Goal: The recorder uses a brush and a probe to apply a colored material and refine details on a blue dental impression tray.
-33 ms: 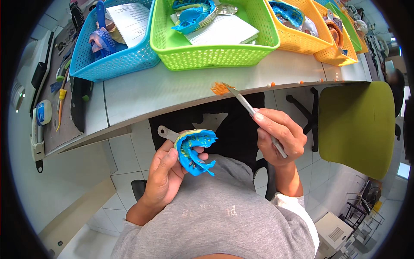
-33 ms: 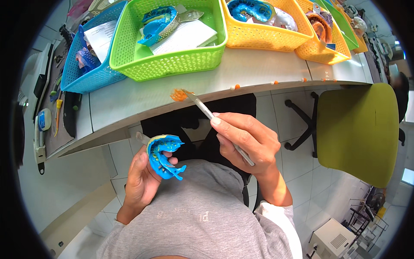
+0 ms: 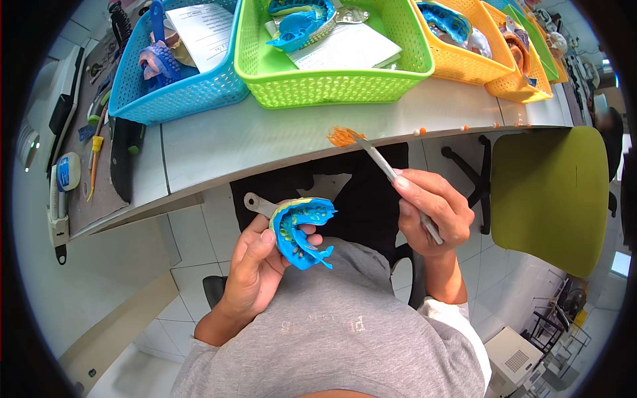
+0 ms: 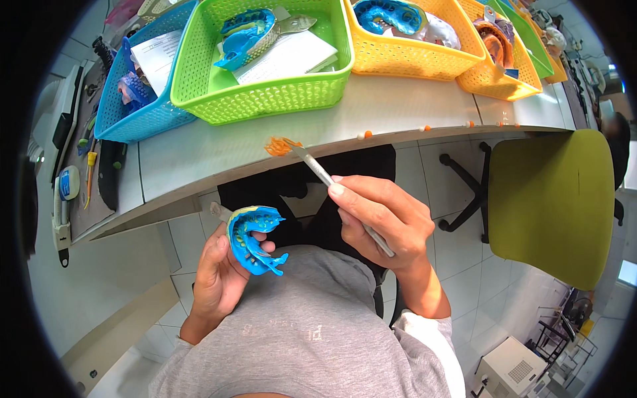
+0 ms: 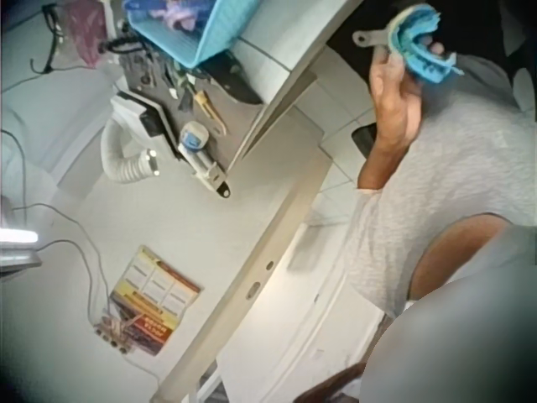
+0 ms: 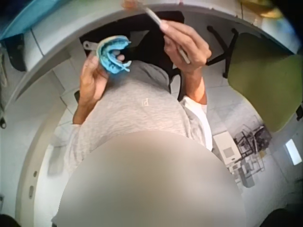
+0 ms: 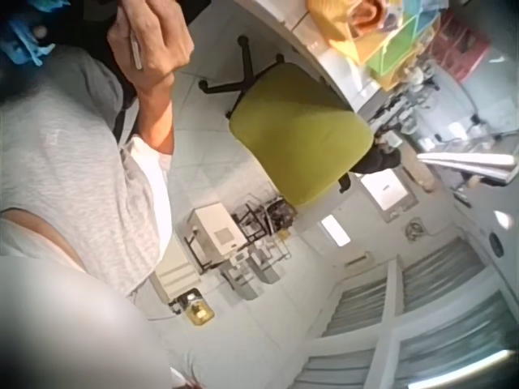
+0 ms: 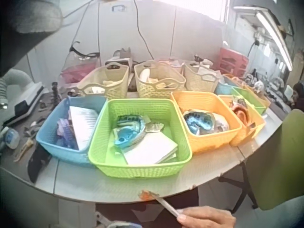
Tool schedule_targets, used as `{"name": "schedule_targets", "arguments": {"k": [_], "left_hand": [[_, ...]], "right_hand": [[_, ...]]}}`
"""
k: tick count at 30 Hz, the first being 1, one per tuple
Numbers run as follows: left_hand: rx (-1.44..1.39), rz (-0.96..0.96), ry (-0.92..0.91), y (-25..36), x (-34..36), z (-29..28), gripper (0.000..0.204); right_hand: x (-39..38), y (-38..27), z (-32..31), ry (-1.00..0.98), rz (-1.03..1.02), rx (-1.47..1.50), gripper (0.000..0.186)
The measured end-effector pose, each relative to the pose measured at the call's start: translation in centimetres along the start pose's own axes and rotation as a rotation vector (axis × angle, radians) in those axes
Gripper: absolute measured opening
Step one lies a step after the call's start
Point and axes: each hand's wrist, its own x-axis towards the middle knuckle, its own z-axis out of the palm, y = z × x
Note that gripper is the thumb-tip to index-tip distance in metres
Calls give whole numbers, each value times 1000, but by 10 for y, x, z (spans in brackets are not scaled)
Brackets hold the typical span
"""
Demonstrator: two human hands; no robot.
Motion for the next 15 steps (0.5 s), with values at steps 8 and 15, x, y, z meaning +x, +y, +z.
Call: {"name": "schedule_targets", "arguments": {"k": [8, 15], "left_hand": [[22, 54, -30, -4, 0, 1, 59], [4, 116, -37, -10, -1, -8, 66]], "right_hand": [[7, -14, -4, 176, 222, 154, 14], [9, -17, 6, 257, 429, 221, 20]]}}
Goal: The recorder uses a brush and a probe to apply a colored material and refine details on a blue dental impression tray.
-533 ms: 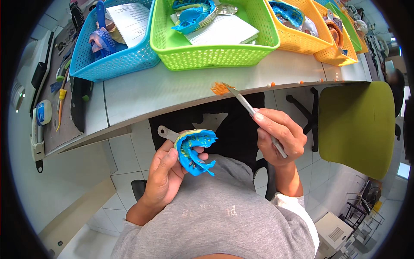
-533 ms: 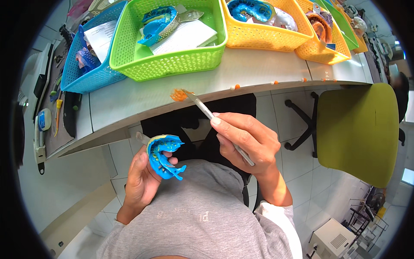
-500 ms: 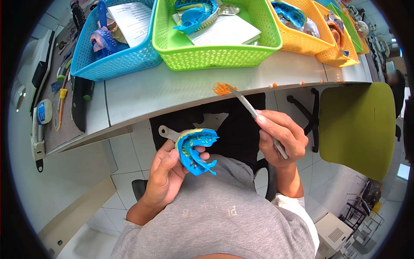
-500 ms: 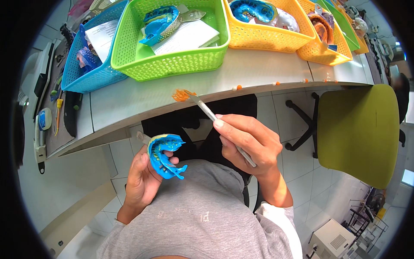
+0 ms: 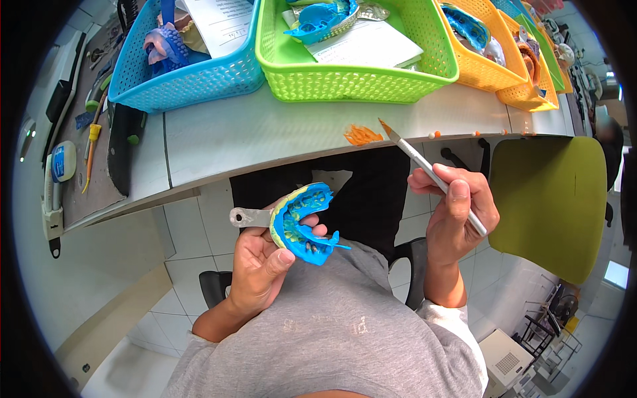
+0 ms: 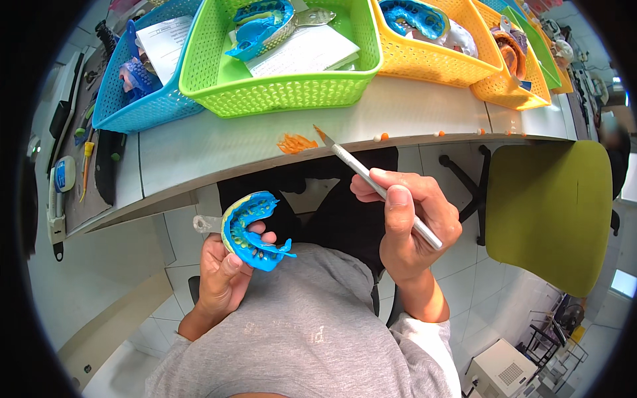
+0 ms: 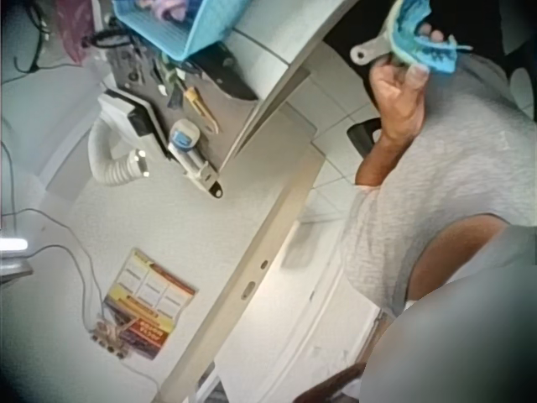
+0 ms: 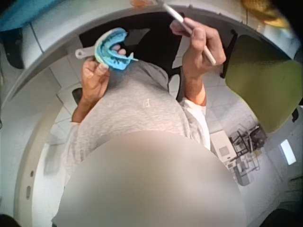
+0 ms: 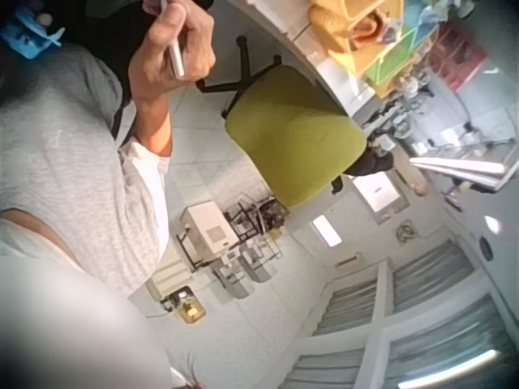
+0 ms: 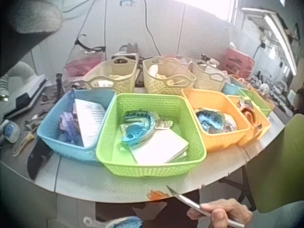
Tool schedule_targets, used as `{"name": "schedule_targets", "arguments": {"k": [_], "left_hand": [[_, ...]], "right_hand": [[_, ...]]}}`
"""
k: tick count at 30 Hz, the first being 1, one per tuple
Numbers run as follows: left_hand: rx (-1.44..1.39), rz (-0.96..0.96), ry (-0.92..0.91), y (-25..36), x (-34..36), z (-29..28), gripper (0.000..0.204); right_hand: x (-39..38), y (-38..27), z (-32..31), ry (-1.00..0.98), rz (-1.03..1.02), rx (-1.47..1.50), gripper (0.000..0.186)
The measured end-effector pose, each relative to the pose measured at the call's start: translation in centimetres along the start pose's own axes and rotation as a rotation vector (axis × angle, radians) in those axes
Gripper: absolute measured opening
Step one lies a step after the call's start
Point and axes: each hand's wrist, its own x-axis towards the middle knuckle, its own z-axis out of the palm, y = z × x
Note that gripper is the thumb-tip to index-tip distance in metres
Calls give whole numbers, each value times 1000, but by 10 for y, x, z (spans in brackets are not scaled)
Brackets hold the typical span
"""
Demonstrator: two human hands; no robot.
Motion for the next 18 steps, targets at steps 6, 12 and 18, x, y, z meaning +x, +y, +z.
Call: {"name": "schedule_targets", "arguments": {"k": [6, 12, 18], "left_hand": [[62, 67, 40, -1, 1, 3, 54], [65, 69, 40, -1, -1, 0, 53], [49, 74, 45, -1, -1, -1, 51]], "right_hand": [[-1, -6, 10, -4, 143, 126, 21], [-4, -8, 12, -25, 239, 176, 23], [-6, -9, 16, 24, 293, 245, 25]]}}
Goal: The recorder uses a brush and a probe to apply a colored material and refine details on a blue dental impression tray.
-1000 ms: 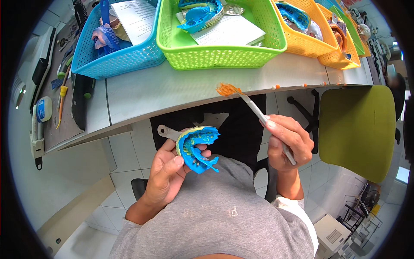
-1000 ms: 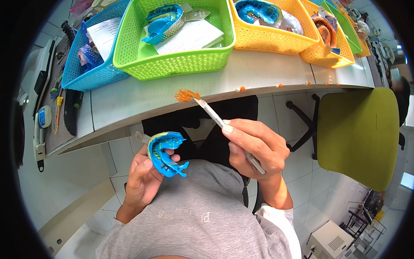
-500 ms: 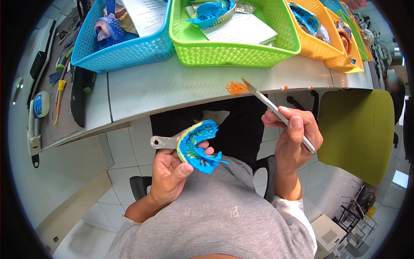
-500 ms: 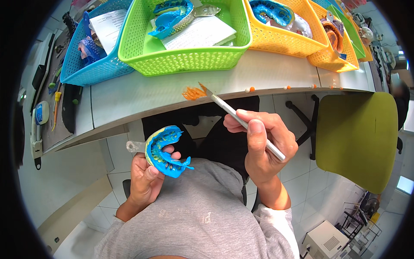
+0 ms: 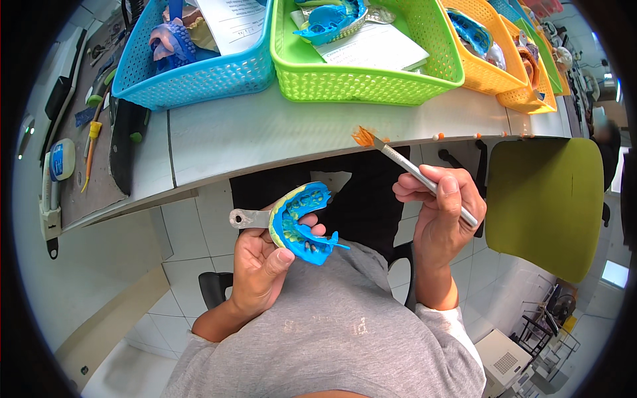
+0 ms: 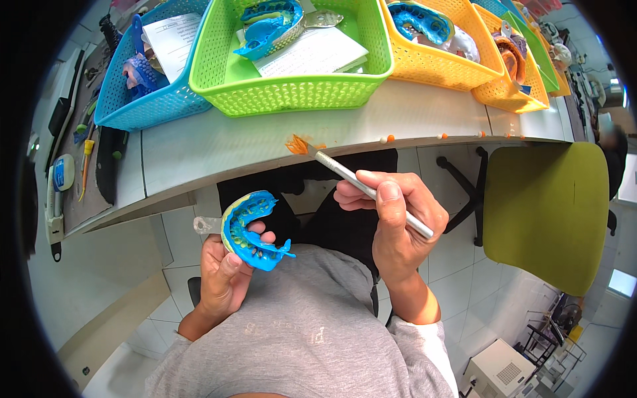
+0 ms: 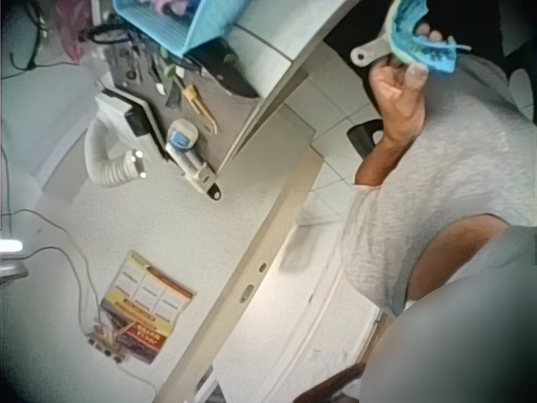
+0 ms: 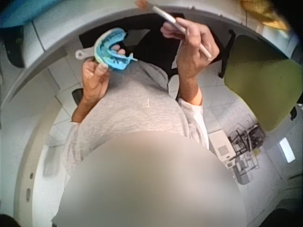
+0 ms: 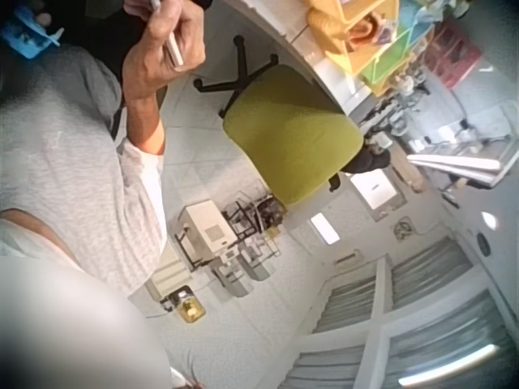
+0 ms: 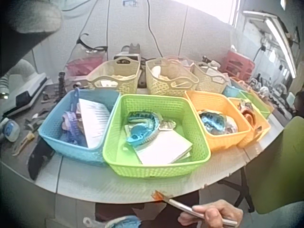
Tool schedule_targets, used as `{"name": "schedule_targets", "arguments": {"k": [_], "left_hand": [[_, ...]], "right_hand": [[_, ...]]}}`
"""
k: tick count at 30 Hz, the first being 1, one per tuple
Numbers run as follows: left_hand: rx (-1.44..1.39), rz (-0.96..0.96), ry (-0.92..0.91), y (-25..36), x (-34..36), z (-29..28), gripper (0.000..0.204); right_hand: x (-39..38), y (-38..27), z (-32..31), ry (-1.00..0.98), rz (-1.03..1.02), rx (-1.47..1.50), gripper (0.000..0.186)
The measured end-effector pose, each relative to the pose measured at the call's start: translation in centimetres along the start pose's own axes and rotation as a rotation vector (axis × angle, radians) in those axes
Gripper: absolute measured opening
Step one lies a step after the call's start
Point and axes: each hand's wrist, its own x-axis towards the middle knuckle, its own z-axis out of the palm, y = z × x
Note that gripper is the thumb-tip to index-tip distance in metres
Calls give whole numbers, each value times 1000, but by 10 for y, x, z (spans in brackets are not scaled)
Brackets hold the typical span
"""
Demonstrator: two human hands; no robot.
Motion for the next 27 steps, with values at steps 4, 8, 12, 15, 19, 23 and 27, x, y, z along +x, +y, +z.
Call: {"name": "schedule_targets", "arguments": {"k": [4, 8, 12, 15, 19, 23, 27], "left_hand": [[-1, 0, 0, -1, 0, 0, 51], [2, 2, 3, -1, 0, 0, 51], [-68, -25, -5, -2, -2, -4, 59], [-71, -23, -2, -4, -2, -6, 59], [2, 8, 18, -2, -1, -2, 51], [-3, -3, 26, -4, 0, -3, 51], [-3, 6, 0, -4, 0, -2, 48]], "right_hand": [[-1, 4, -2, -12, -16, 19, 24], [-3, 2, -2, -54, -47, -19, 24], [-2, 0, 1, -58, -5, 6, 25], [0, 0, -2, -39, 149, 197, 27], [7, 2, -11, 63, 82, 154, 28], [6, 2, -12, 72, 40, 72, 28], [1, 1, -2, -15, 102, 96, 26]]}}
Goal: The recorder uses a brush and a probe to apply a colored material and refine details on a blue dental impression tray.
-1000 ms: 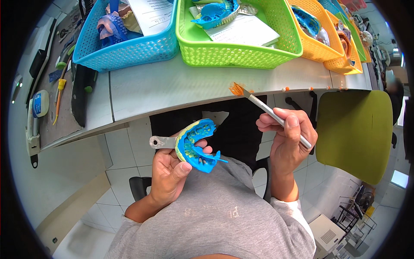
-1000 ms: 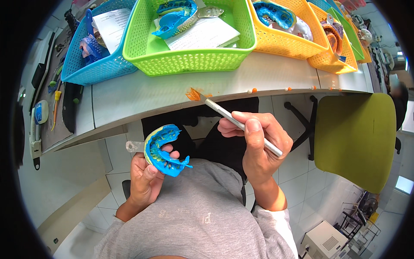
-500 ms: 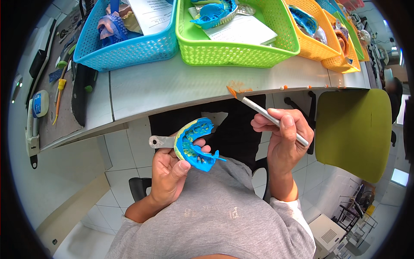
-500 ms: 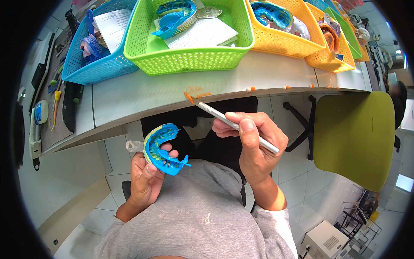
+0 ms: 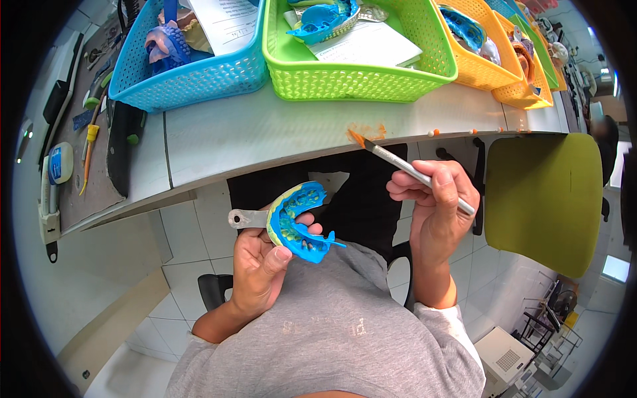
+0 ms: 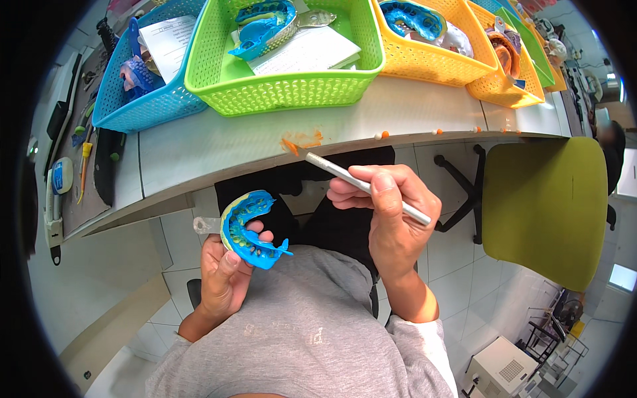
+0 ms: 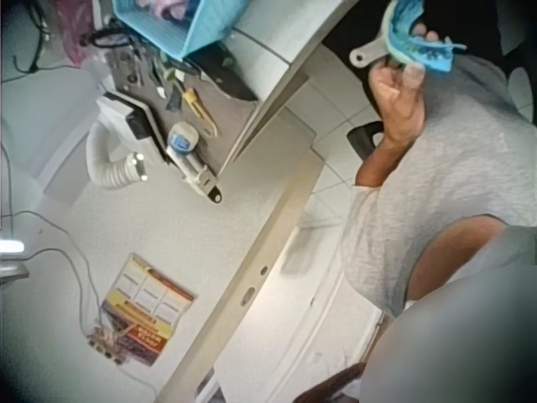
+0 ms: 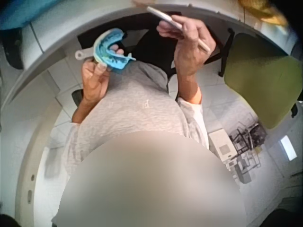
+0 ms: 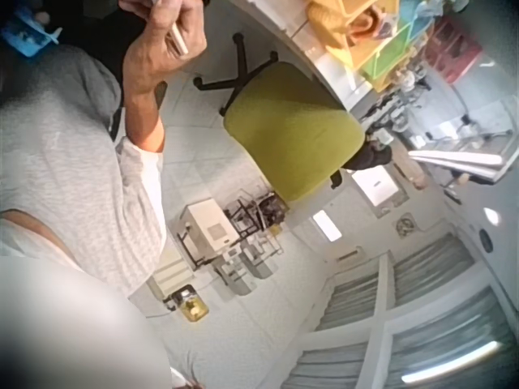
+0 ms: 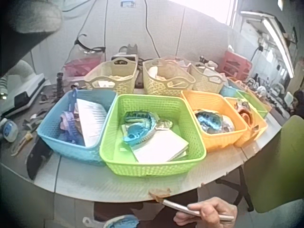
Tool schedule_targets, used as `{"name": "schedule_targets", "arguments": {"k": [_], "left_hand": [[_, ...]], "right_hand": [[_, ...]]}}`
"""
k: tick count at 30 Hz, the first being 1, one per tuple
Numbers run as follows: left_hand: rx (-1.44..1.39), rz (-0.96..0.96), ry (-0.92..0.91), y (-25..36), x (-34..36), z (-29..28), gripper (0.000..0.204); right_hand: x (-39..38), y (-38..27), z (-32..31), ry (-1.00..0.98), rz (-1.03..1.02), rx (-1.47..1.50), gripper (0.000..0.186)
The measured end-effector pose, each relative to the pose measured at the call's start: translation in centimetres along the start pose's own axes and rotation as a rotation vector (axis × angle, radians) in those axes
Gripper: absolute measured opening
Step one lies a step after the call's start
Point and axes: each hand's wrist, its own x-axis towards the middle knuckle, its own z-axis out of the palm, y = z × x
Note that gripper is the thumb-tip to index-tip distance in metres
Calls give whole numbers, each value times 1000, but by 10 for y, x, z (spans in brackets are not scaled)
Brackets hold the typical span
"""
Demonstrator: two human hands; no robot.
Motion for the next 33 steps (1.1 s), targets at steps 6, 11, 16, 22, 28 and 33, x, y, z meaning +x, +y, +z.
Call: {"name": "schedule_targets", "arguments": {"k": [6, 11, 16, 22, 28, 33], "left_hand": [[21, 2, 35, 0, -3, -1, 48], [25, 4, 47, -7, -4, -1, 47], [28, -9, 39, -8, -6, 1, 46], [39, 2, 49, -8, -6, 2, 46], [45, 0, 51, -8, -6, 1, 48], [16, -12, 69, -8, -6, -1, 63]], "right_hand": [[-8, 17, -9, -39, -145, 286, 34], [-8, 39, -23, -100, -925, -519, 23], [1, 64, -12, -19, -1108, -684, 25], [2, 87, -12, -29, -1093, -731, 24], [-4, 94, -11, 42, -1070, -664, 27], [-8, 94, -14, 46, -1077, -684, 27]]}}
